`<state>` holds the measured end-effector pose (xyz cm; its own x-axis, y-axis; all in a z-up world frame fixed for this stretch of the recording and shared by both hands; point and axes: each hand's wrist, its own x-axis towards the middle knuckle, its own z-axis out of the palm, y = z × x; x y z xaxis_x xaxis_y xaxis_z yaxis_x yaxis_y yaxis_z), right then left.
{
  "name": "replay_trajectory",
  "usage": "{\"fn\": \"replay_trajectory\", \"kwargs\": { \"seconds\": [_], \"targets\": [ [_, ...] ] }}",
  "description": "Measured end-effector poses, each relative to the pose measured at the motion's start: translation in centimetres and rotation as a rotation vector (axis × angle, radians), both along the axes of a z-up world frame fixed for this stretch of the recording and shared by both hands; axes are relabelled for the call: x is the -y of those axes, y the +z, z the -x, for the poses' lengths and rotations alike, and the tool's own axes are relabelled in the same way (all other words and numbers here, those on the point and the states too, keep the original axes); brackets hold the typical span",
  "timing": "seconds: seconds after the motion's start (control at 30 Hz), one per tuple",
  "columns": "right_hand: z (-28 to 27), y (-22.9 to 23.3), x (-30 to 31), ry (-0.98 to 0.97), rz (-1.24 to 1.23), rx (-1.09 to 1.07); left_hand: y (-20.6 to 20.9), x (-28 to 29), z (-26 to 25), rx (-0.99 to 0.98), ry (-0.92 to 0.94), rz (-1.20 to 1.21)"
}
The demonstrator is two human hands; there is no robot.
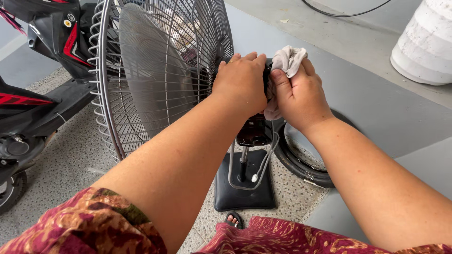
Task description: The person wipes the front grille, motor housing, and stand of a black electric fan with a cloth, then moves to a second cream-colored fan and wipes its grille and base. The person rotates the fans to access different sides while cleaning.
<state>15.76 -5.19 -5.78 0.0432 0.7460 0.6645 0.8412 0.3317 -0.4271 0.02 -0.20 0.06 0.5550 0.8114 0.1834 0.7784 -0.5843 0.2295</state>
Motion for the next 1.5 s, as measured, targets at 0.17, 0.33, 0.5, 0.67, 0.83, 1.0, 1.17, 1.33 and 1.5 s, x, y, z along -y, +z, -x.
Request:
{"fn": "replay_trajectory", "kwargs": {
  "seconds": [0.17,0.33,0.5,0.67,0.83,1.0,1.17,1.33,1.5],
  "targets": [
    [-2.7,-1.6,-0.6,-0.159,0.140,-0.176,0.0,0.1,0.1,-0.004,-0.008,0.026],
    [-5.4,0.3,-0.6,-0.359,0.148,-0.275,0.3,-0.2,0.4,-0.032,0.001,0.074],
    [-2.3,2.4,-0.8,-0.084,0.227,-0.366,0.6,0.0,0.4,-0.053,-0.016,0.062],
    [0.7,2.4,-2.0,0.143,-0.056,-0.153,0.4,0.5,0.4,-0.120,0.009,0.059],
    [-1.9,1.1,-3.7,-0.059,0.463,-0.712,-0.3,0.2,0.3,-0.041,0.004,0.042],
    [-4.7,-0.7,-3.7,-0.218,0.486,-0.509,-0.8,0.3,0.4,0.001,-0.008,0.028],
    [-7.2,1.0,-1.1,-0.455,0.719,-0.470,-0.3,0.0,0.3,0.042,-0.002,0.153],
    [-7.8,7.8,1.6,0.004,0.664,-1.147,0.3,0.5,0.1,0.257,-0.030,0.196],
    [-6.5,11.7,5.5,0.965,0.674,-0.997,0.3,2.6,-1.0,0.646,-0.291,0.038]
  ]
}}
